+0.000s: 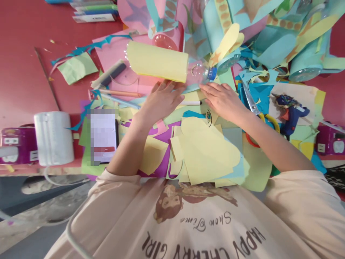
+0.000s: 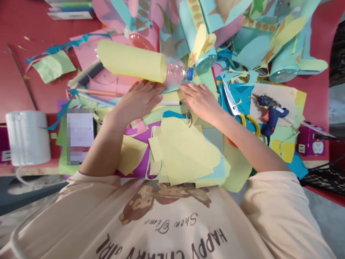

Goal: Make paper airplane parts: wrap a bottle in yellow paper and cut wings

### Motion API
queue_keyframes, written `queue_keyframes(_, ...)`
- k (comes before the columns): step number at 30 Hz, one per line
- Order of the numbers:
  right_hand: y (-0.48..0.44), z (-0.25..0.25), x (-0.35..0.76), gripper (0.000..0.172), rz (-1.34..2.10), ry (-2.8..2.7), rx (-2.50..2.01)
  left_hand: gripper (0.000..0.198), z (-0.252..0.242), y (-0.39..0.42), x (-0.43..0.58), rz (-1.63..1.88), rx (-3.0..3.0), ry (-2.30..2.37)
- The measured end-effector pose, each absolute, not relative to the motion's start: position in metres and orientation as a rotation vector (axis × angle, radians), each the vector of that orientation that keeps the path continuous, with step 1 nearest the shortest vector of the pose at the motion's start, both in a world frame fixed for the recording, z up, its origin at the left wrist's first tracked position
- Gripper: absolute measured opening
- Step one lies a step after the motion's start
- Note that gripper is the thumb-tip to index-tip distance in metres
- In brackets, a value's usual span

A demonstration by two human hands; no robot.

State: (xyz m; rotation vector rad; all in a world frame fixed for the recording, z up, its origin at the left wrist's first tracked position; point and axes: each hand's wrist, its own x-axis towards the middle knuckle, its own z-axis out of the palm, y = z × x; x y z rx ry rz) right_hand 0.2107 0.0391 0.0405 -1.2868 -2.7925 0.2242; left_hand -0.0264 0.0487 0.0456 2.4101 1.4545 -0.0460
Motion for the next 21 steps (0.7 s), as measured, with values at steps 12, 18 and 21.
queue_keyframes(12, -0.003, 0.077, 0.258, 0.042, 0.213, -2.681, -1.365, 0.052, 0.040, 0.055, -0.034, 0.000, 2.416, 1.448)
queue_keyframes(18, -0.036, 0.093, 0.283, 0.036, 0.273, -2.559, -1.325, 0.051, 0.040, 0.054, -0.033, 0.075, 2.410, 1.441)
queue_keyframes(21, -0.056, 0.104, 0.295, 0.034, 0.336, -2.492, -1.330, 0.051, 0.042, 0.054, -0.032, 0.085, 2.389, 1.448)
